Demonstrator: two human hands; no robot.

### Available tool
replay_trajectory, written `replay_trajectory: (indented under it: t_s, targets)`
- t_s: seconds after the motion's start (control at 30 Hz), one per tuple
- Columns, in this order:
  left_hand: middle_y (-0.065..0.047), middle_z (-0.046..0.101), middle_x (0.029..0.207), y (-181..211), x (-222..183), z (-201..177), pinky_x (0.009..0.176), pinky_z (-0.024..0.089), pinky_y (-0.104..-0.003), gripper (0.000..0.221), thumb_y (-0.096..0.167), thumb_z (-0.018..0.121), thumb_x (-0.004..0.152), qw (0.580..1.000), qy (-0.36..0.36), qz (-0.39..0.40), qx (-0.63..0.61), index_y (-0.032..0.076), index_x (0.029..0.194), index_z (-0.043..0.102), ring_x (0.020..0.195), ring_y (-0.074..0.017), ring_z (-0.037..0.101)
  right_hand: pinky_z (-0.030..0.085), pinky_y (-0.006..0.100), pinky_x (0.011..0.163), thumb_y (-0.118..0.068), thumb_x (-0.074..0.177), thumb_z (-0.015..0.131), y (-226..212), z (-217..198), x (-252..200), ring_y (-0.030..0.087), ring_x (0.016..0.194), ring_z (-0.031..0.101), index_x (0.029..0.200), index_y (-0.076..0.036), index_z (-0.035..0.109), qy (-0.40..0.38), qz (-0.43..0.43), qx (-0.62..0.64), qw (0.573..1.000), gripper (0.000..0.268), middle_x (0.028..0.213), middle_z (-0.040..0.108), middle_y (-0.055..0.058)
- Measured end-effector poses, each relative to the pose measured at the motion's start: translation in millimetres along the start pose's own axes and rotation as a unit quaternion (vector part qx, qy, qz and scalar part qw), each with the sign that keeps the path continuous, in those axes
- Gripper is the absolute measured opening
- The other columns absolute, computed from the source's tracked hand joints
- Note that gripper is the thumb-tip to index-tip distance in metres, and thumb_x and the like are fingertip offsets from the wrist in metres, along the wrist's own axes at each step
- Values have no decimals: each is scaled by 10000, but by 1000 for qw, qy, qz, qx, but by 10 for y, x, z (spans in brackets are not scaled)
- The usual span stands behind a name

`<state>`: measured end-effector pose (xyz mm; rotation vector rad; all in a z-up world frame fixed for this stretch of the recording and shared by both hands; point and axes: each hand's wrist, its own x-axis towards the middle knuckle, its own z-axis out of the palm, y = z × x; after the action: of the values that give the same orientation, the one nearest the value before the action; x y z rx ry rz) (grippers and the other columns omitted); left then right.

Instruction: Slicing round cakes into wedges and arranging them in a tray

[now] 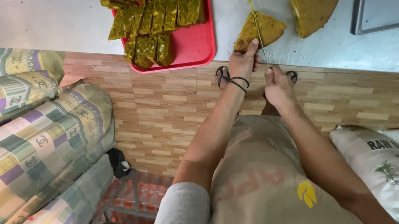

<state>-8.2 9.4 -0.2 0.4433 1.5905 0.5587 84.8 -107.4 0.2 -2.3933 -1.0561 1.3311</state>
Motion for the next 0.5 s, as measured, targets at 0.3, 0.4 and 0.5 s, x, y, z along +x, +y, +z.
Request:
replay_trajectory:
  t_s: [0.3, 0.4, 0.5]
  targets:
    - [-112, 639, 521, -149, 119, 23, 337, 517, -277, 412, 417, 770, 810, 1000, -4, 5, 9, 25, 716, 685, 391, -176, 600, 136, 663, 1189, -432, 1134, 325, -85, -17, 72, 664, 1370, 337, 1158, -205, 590, -27, 26, -6, 999, 351, 1229, 680, 219]
    - [-107, 629, 531, -136, 108, 31, 347, 515, -260, 404, 398, 770, 819, 1000, 0, 0, -7, 17, 733, 665, 395, -167, 590, 212, 653, 1189, -384, 1124, 327, -377, -300, -217, 608, 1358, 393, 1149, -129, 605, -32, 16, 36, 999, 378, 1264, 639, 308]
    - [-100, 629, 528, -126, 122, 9, 353, 521, -259, 398, 404, 780, 821, 1000, -1, -4, -6, 32, 740, 664, 400, -162, 597, 229, 638, 1204, -426, 1116, 345, -487, -397, -299, 634, 1436, 210, 1181, -138, 611, -50, 51, 23, 997, 397, 1496, 356, 472]
